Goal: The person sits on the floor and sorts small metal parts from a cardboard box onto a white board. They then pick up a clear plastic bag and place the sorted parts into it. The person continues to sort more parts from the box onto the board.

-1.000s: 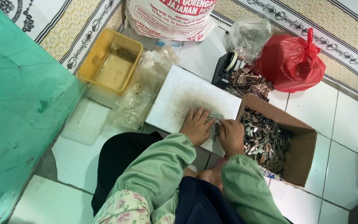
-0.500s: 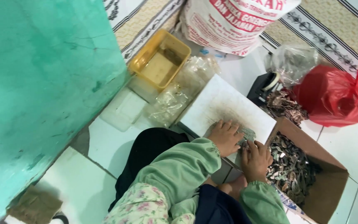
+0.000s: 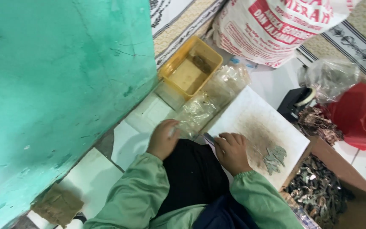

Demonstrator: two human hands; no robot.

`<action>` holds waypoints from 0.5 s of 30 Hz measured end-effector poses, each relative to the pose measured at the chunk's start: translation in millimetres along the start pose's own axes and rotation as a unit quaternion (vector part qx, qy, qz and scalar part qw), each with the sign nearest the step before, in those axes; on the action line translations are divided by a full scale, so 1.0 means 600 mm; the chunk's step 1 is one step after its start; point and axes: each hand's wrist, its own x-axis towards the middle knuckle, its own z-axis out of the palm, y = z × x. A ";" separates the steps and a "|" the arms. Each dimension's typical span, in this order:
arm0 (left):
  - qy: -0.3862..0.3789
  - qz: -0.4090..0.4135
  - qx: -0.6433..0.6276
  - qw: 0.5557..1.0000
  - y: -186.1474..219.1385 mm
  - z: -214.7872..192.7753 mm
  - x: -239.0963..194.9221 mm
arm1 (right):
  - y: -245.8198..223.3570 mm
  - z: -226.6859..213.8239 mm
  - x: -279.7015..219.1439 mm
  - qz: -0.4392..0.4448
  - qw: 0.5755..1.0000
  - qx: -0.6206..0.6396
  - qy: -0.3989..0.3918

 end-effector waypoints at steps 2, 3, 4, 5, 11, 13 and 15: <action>0.027 -0.060 -0.029 0.997 -0.067 0.015 -0.016 | -0.009 0.033 0.043 -0.015 0.999 0.002 -0.031; 0.051 -0.115 -0.060 0.990 -0.101 0.023 -0.022 | -0.014 0.050 0.065 -0.026 0.998 0.000 -0.060; 0.054 -0.118 -0.058 0.990 -0.096 0.024 -0.020 | -0.008 0.075 0.085 -0.029 0.998 0.003 -0.061; 0.028 -0.151 -0.107 0.982 -0.091 0.026 -0.020 | -0.004 0.100 0.100 -0.008 0.991 -0.013 -0.136; -0.008 -0.176 -0.130 0.976 -0.069 0.020 0.002 | -0.095 0.070 0.226 0.031 0.936 -0.008 -0.350; -0.005 -0.172 -0.137 0.976 -0.061 0.017 0.003 | -0.111 0.079 0.237 0.039 0.925 0.004 -0.379; 0.010 -0.162 -0.142 0.976 -0.061 0.017 0.001 | -0.106 0.118 0.229 -0.024 0.914 -0.066 -0.401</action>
